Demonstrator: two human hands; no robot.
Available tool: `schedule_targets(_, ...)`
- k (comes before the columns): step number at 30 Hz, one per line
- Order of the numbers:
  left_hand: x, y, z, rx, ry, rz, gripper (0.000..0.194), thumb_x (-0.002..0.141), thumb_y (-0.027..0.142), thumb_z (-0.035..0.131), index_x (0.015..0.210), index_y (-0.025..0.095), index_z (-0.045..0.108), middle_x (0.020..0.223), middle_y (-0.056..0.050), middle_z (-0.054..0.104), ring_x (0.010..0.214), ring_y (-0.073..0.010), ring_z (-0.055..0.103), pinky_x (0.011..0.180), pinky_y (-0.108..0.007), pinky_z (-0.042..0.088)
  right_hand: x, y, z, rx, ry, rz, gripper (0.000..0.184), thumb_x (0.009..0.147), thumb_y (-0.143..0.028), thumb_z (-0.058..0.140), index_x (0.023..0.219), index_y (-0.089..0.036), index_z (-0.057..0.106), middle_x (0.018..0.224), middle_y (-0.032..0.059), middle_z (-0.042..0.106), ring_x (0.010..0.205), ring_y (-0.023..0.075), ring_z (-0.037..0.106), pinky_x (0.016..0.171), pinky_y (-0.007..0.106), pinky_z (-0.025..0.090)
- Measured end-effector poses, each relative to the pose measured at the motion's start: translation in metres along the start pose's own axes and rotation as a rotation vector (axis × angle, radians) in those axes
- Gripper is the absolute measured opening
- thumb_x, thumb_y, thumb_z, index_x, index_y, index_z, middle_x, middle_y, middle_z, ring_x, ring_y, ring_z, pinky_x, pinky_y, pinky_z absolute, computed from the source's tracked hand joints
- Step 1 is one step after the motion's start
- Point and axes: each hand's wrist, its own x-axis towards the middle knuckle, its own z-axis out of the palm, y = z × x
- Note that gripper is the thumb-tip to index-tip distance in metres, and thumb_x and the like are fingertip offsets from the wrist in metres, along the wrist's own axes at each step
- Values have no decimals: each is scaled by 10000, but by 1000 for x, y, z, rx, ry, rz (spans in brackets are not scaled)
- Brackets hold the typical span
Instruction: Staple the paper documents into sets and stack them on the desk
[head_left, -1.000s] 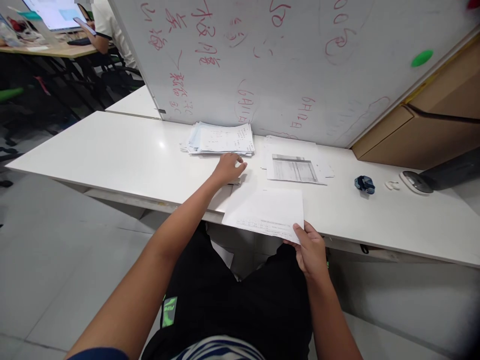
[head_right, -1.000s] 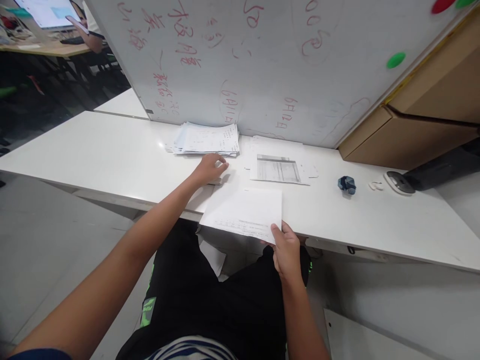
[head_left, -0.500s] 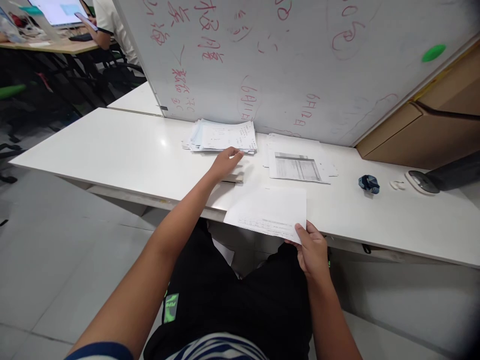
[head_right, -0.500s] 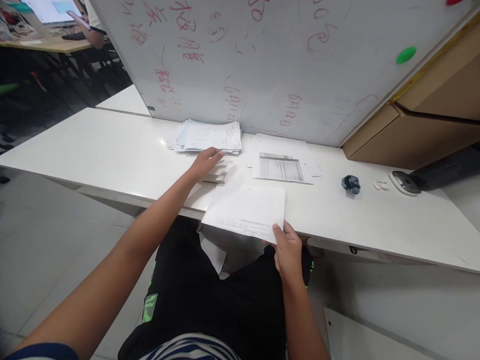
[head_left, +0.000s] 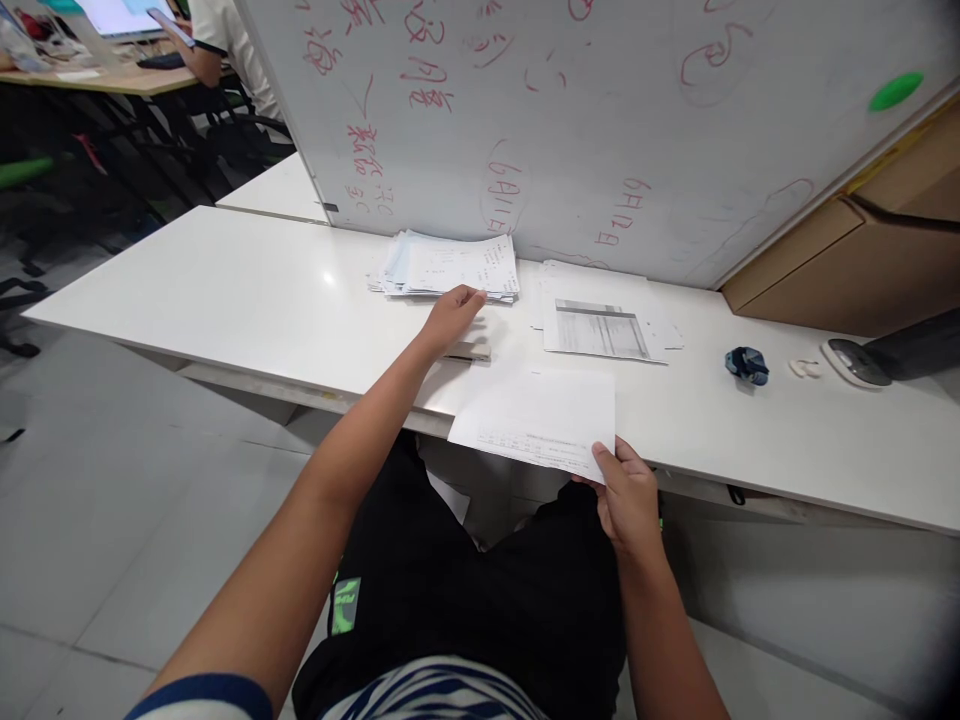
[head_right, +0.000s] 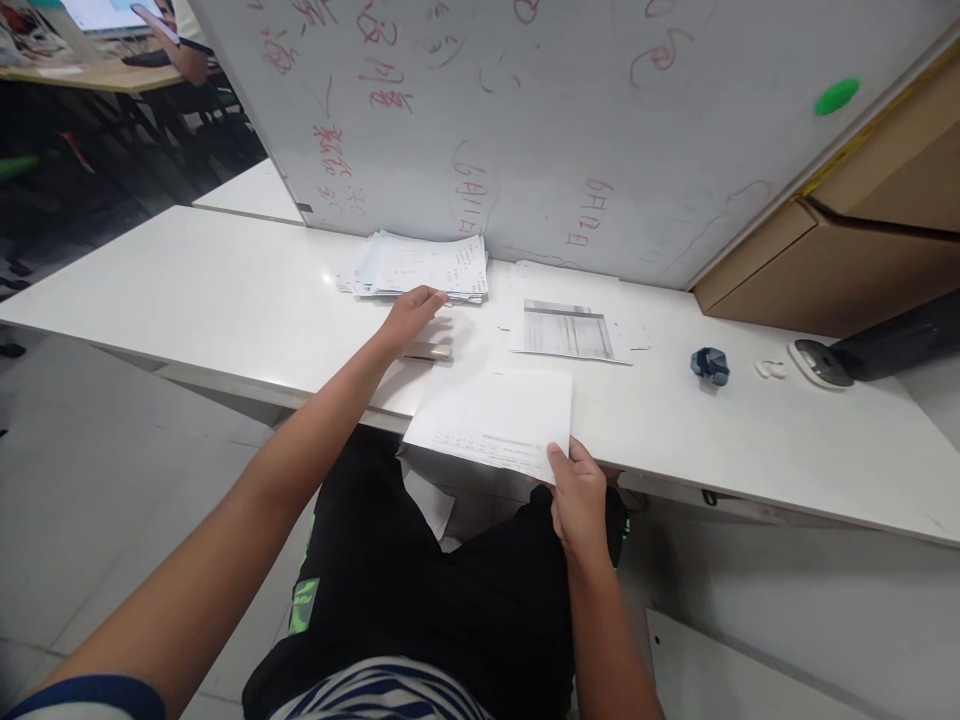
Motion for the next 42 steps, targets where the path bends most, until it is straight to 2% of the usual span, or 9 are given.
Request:
schedule_targets(14, -4, 2, 2, 139, -20, 32, 276, 872, 450, 489, 923, 205, 605, 999, -30, 656, 934, -189, 579, 828, -298, 440, -1, 0, 2, -5, 16, -13, 424, 721, -363, 735, 1096, -175, 672, 974, 62, 719, 729, 187, 663, 595, 324, 576)
schedule_targets(21, -2, 0, 13, 424, -33, 52, 237, 900, 366, 423, 919, 206, 598, 1005, -73, 654, 951, -248, 575, 867, -385, 424, -2, 0, 2, -10, 9, -26, 434, 727, -370, 724, 1112, -177, 667, 985, 64, 719, 746, 196, 669, 611, 339, 581)
schedule_targets(23, -2, -1, 19, 565, -34, 58, 220, 886, 347, 449, 926, 203, 609, 1027, -97, 651, 1019, -292, 552, 954, -472, 364, -2, 0, 2, -12, 11, -26, 434, 726, -373, 723, 1109, -176, 668, 975, 64, 721, 756, 202, 671, 611, 341, 582)
schedule_targets(26, 1, -3, 29, 735, -45, 108, 182, 863, 304, 489, 924, 210, 633, 1084, -105, 639, 1176, -337, 456, 1081, -602, 92, -1, -1, 2, -15, 20, -24, 433, 721, -372, 723, 1101, -169, 670, 952, 63, 725, 763, 211, 673, 608, 347, 582)
schedule_targets(28, 4, -5, 34, 780, -68, 161, 164, 847, 285, 515, 922, 222, 646, 1121, -92, 628, 1268, -344, 372, 1083, -616, -71, 0, -1, 3, -16, 26, -26, 430, 719, -367, 724, 1095, -167, 672, 940, 61, 727, 765, 212, 673, 608, 347, 582)
schedule_targets(30, 7, -6, 37, 783, -94, 190, 161, 836, 284, 534, 927, 226, 654, 1154, -87, 615, 1326, -345, 304, 1076, -613, -121, 0, -1, 3, -13, 29, -29, 426, 720, -362, 723, 1095, -168, 672, 942, 60, 727, 767, 210, 673, 612, 343, 580)
schedule_targets(33, 7, -6, 35, 732, -113, 157, 189, 830, 309, 550, 953, 209, 653, 1196, -109, 598, 1332, -361, 301, 1081, -628, -49, -1, -1, 4, -2, 27, -27, 422, 722, -358, 724, 1096, -168, 673, 951, 61, 725, 759, 203, 671, 617, 340, 578)
schedule_targets(37, 0, -4, 25, 559, -44, 171, 186, 861, 301, 499, 905, 190, 642, 1067, -100, 653, 1132, -297, 513, 1062, -512, 245, -3, 1, 4, 7, 8, -30, 442, 721, -370, 726, 1110, -170, 666, 971, 61, 720, 752, 197, 668, 625, 341, 577)
schedule_targets(42, -12, 11, 4, 117, 305, 216, 247, 929, 339, 390, 944, 197, 592, 1022, -58, 663, 993, -175, 583, 909, -289, 420, -12, 4, -1, -33, 40, -73, 444, 730, -401, 710, 1113, -184, 659, 985, 53, 719, 789, 203, 672, 641, 340, 571)
